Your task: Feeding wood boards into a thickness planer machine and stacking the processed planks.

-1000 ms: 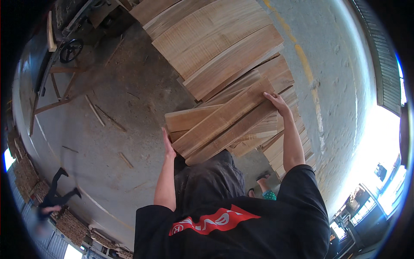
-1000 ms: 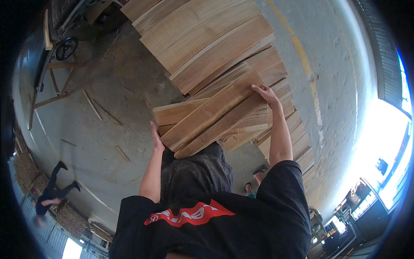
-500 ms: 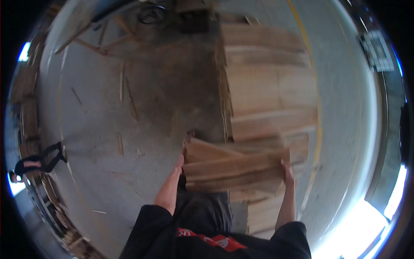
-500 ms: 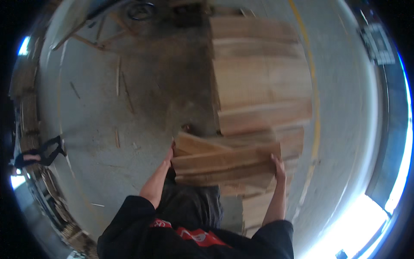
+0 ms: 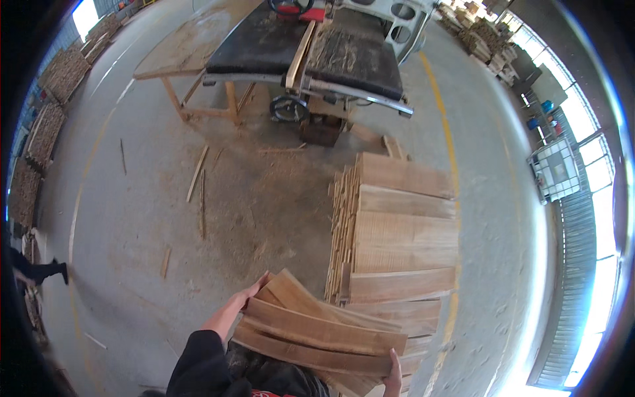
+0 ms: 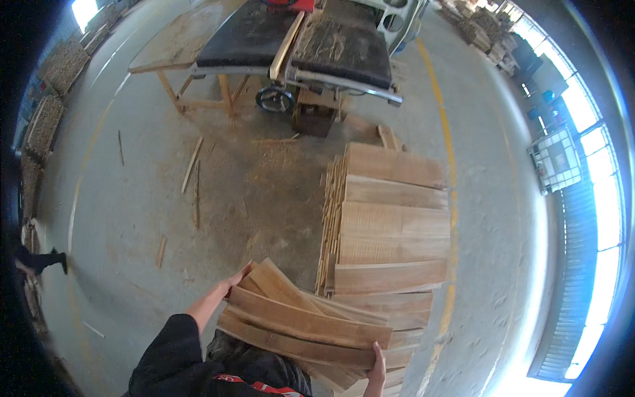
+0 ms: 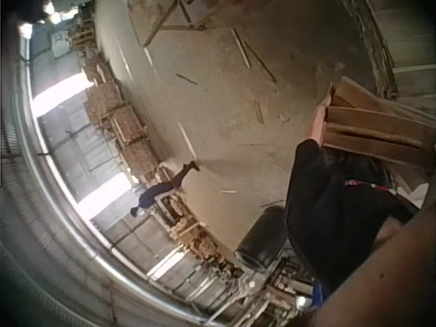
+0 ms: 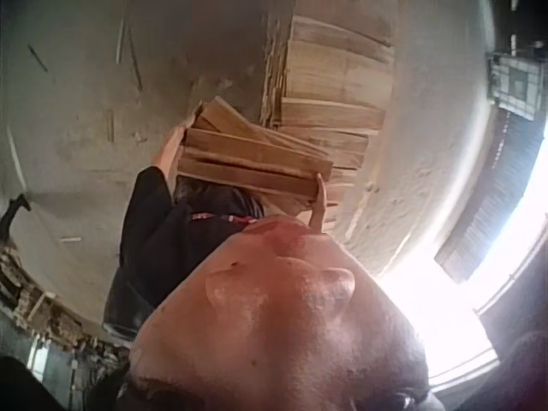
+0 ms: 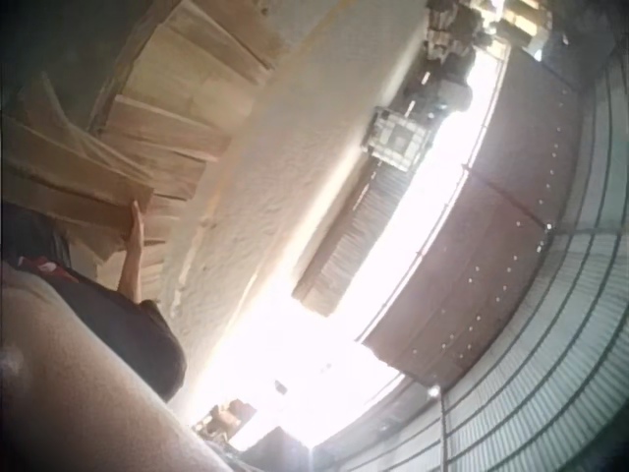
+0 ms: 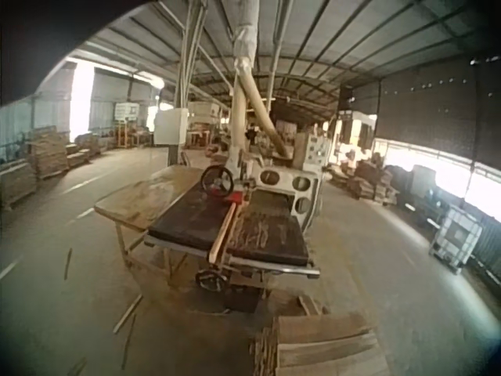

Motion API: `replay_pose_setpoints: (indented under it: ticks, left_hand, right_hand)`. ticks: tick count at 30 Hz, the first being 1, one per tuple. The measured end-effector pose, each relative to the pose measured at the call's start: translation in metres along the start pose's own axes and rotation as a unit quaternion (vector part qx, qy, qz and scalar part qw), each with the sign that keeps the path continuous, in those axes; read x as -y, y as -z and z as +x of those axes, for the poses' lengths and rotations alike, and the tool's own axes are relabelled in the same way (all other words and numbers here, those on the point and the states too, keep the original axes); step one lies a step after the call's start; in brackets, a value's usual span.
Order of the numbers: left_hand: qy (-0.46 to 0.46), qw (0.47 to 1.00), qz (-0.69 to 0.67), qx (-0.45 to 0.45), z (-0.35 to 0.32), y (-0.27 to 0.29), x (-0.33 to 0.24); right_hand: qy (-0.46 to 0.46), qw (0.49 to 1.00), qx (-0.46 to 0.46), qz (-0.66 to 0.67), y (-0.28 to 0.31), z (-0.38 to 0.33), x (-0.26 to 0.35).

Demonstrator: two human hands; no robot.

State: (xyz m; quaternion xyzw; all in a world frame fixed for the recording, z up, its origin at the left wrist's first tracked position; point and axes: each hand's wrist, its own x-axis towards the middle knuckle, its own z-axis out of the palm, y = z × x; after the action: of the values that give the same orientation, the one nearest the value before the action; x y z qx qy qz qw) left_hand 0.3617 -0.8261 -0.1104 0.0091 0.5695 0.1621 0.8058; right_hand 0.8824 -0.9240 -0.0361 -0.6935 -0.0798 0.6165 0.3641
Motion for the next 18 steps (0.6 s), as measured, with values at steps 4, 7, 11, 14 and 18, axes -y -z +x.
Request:
replay_pose_setpoints:
  ticks: [4, 7, 11, 14, 18]
  left_hand:
    - [-0.014, 0.999, 0.004, -0.051, -0.065, 0.023, -0.027]
    - [-0.107, 0.993, 0.017, -0.040, -0.092, 0.053, -0.039]
    - [-0.095, 0.994, 0.050, -0.033, -0.115, 0.102, -0.055]
    - [-0.194, 0.978, 0.078, -0.019, -0.115, 0.124, -0.071]
    - [-0.258, 0.965, -0.027, -0.026, -0.103, 0.135, -0.093]
  right_hand:
    - [-0.008, 0.998, -0.047, -0.030, -0.039, -0.032, 0.006]
    - [0.090, 0.995, 0.038, -0.028, -0.062, -0.030, 0.014]
    - [0.083, 0.996, 0.020, -0.010, -0.098, -0.008, 0.030]
    - [0.037, 0.992, 0.092, 0.073, -0.133, 0.004, 0.053]
    - [0.069, 0.993, 0.090, 0.017, -0.189, 0.013, 0.077]
